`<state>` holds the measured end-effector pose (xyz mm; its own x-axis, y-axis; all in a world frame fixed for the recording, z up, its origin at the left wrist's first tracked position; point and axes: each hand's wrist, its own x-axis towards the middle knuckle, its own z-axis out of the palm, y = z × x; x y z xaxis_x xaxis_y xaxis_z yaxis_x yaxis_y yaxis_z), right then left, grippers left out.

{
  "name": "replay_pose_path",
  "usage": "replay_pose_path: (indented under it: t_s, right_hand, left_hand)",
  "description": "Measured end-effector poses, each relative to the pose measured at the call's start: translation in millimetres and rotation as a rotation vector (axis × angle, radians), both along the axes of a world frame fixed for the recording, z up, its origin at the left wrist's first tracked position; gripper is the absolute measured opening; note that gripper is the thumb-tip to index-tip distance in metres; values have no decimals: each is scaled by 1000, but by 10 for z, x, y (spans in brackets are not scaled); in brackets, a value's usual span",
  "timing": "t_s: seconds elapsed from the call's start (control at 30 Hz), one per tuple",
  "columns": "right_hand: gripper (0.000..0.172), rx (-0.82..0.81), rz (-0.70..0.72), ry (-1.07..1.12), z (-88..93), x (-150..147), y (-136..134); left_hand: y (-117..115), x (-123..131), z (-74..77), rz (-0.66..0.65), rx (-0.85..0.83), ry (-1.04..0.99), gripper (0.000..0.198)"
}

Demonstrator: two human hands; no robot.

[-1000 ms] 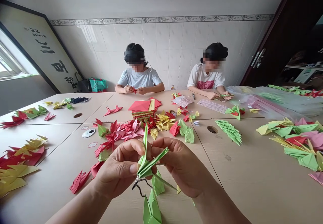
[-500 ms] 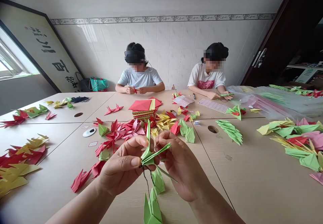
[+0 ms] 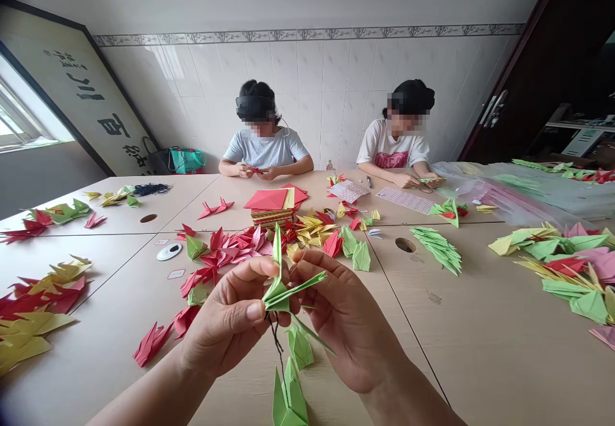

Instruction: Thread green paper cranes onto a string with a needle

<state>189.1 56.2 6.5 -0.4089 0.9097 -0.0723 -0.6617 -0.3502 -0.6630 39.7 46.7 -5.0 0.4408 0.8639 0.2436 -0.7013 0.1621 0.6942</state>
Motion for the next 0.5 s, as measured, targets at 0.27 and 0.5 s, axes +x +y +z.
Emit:
replay_pose_path:
  t_s: [0.27, 0.5]
  right_hand:
    - [14, 0, -14, 4, -13, -10, -18]
    - [16, 32, -85, 0, -15, -44, -37]
  left_hand:
    - [-13, 0, -3, 7, -9, -20, 27]
    - [3, 26, -16, 59, -18, -38, 23]
